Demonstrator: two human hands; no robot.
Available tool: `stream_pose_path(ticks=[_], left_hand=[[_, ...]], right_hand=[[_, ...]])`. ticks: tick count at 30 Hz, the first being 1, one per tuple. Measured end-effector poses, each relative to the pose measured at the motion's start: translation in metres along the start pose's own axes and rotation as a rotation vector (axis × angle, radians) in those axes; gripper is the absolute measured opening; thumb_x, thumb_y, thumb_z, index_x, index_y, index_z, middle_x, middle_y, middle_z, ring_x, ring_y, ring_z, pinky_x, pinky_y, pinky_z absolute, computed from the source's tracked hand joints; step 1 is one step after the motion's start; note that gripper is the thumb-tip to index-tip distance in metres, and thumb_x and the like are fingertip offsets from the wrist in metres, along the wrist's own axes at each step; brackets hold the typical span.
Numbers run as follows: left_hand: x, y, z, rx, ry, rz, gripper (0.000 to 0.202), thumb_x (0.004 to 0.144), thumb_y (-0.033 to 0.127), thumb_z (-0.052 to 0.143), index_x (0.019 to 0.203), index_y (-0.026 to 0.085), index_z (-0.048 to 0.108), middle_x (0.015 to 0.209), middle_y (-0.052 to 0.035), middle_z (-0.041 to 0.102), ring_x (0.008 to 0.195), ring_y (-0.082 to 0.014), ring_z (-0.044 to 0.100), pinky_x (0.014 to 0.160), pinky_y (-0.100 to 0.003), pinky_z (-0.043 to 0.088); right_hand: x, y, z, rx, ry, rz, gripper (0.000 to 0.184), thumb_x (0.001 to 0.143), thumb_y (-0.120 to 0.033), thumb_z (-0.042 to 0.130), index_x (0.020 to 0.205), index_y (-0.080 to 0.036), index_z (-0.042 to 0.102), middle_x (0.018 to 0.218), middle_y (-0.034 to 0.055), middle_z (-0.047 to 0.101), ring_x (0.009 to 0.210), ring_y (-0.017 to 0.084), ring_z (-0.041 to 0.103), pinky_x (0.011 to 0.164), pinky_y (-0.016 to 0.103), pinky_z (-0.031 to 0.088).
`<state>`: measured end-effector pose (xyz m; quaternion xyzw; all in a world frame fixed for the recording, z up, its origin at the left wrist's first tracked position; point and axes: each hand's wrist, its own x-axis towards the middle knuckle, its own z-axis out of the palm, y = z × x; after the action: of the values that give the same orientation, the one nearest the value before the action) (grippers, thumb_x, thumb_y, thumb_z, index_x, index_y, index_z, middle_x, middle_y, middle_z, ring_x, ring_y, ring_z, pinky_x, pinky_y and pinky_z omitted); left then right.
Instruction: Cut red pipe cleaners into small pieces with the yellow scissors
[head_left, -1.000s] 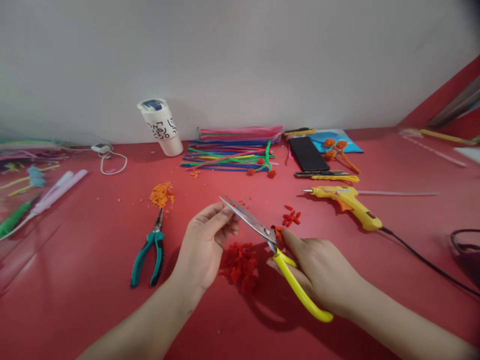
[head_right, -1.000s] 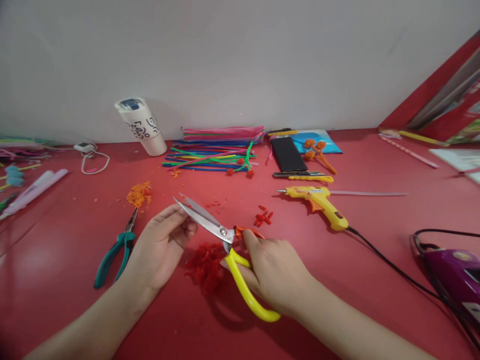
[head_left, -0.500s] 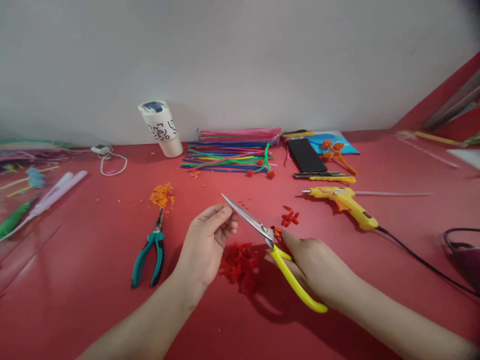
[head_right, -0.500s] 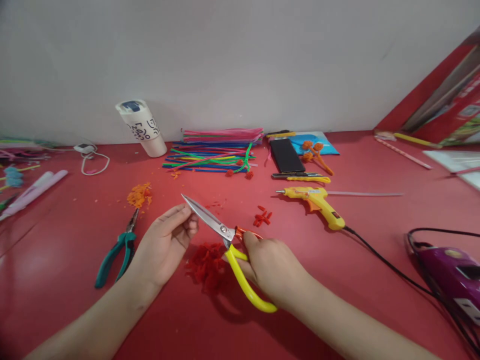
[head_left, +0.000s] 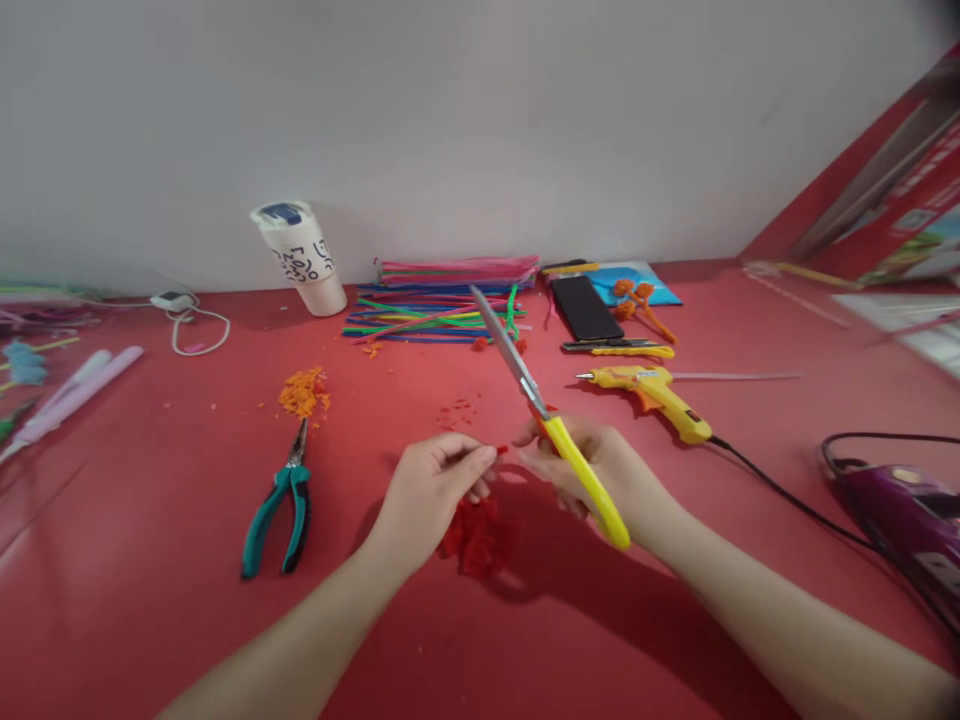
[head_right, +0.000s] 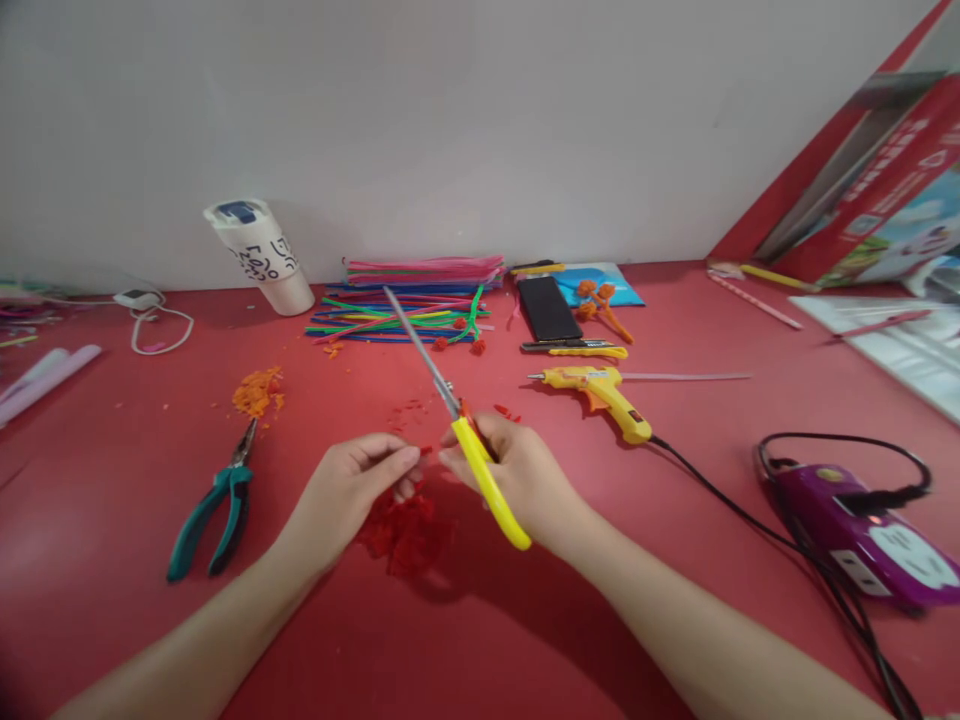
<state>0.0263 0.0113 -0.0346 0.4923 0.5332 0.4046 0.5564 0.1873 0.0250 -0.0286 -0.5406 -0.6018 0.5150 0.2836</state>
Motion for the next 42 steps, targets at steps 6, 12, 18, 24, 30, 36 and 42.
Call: stream_pose_path(ticks=[6, 12, 18, 24, 30, 36, 42], left_hand=[[-0.002, -0.001, 0.004, 0.171, -0.068, 0.042, 0.021, 0.076, 0.031, 0.049, 0.072, 0.015, 0.062, 0.06, 0.0005, 0.057, 0.055, -0.0108, 0.051, 0.056, -0.022, 0.04], [0.017, -0.005, -0.022, 0.526, 0.157, 0.347, 0.028, 0.08, 0.032, 0.044, 0.061, 0.016, 0.056, 0.07, -0.0007, 0.054, 0.066, -0.0117, 0.05, 0.065, -0.024, 0.038], [0.026, -0.011, -0.03, 0.641, 0.193, 0.304, 0.011, 0.076, 0.025, 0.049, 0.07, 0.017, 0.055, 0.068, 0.0014, 0.051, 0.061, -0.0109, 0.046, 0.062, -0.024, 0.037], [0.017, -0.006, -0.027, 0.72, -0.025, 0.365, 0.008, 0.074, 0.016, 0.048, 0.076, 0.018, 0.055, 0.082, -0.0001, 0.051, 0.066, -0.0102, 0.048, 0.064, -0.024, 0.039], [0.008, -0.011, -0.014, 1.069, -0.139, 0.402, 0.009, 0.075, 0.023, 0.049, 0.075, 0.018, 0.056, 0.082, -0.0021, 0.051, 0.073, -0.0152, 0.052, 0.067, -0.028, 0.039], [0.008, -0.014, -0.005, 1.182, -0.102, 0.389, 0.014, 0.076, 0.016, 0.04, 0.07, 0.018, 0.053, 0.076, -0.0035, 0.053, 0.067, -0.0156, 0.051, 0.059, -0.027, 0.036], [0.006, -0.011, -0.01, 1.038, -0.04, 0.347, 0.01, 0.075, 0.018, 0.041, 0.072, 0.019, 0.051, 0.068, -0.0009, 0.057, 0.063, -0.015, 0.052, 0.057, -0.025, 0.034]], right_hand=[[-0.001, 0.004, -0.002, -0.152, 0.052, -0.15, 0.016, 0.066, -0.031, 0.052, 0.06, -0.018, 0.043, 0.054, -0.0053, 0.038, 0.05, 0.008, 0.035, 0.045, 0.02, 0.028], [0.016, 0.012, -0.03, -0.648, 0.279, -0.072, 0.016, 0.069, -0.031, 0.045, 0.06, -0.019, 0.041, 0.05, -0.0039, 0.04, 0.047, 0.009, 0.034, 0.044, 0.022, 0.023], [0.026, 0.021, -0.039, -0.774, 0.284, -0.074, 0.014, 0.066, -0.029, 0.048, 0.06, -0.02, 0.039, 0.052, -0.0007, 0.044, 0.047, 0.012, 0.037, 0.046, 0.024, 0.021], [0.022, 0.022, -0.039, -0.768, 0.334, -0.105, 0.019, 0.066, -0.028, 0.048, 0.059, -0.021, 0.031, 0.049, -0.0035, 0.039, 0.045, 0.01, 0.032, 0.044, 0.024, 0.019], [0.017, 0.024, -0.035, -0.73, 0.339, -0.163, 0.019, 0.065, -0.031, 0.048, 0.059, -0.02, 0.033, 0.05, -0.0035, 0.04, 0.046, 0.009, 0.033, 0.044, 0.023, 0.018], [0.013, 0.024, -0.029, -0.72, 0.25, -0.169, 0.016, 0.065, -0.03, 0.047, 0.06, -0.02, 0.035, 0.051, -0.0031, 0.041, 0.047, 0.009, 0.032, 0.045, 0.023, 0.018], [0.01, 0.02, -0.024, -0.703, 0.226, -0.178, 0.019, 0.066, -0.03, 0.047, 0.059, -0.02, 0.033, 0.051, -0.0031, 0.041, 0.045, 0.009, 0.03, 0.044, 0.023, 0.017]])
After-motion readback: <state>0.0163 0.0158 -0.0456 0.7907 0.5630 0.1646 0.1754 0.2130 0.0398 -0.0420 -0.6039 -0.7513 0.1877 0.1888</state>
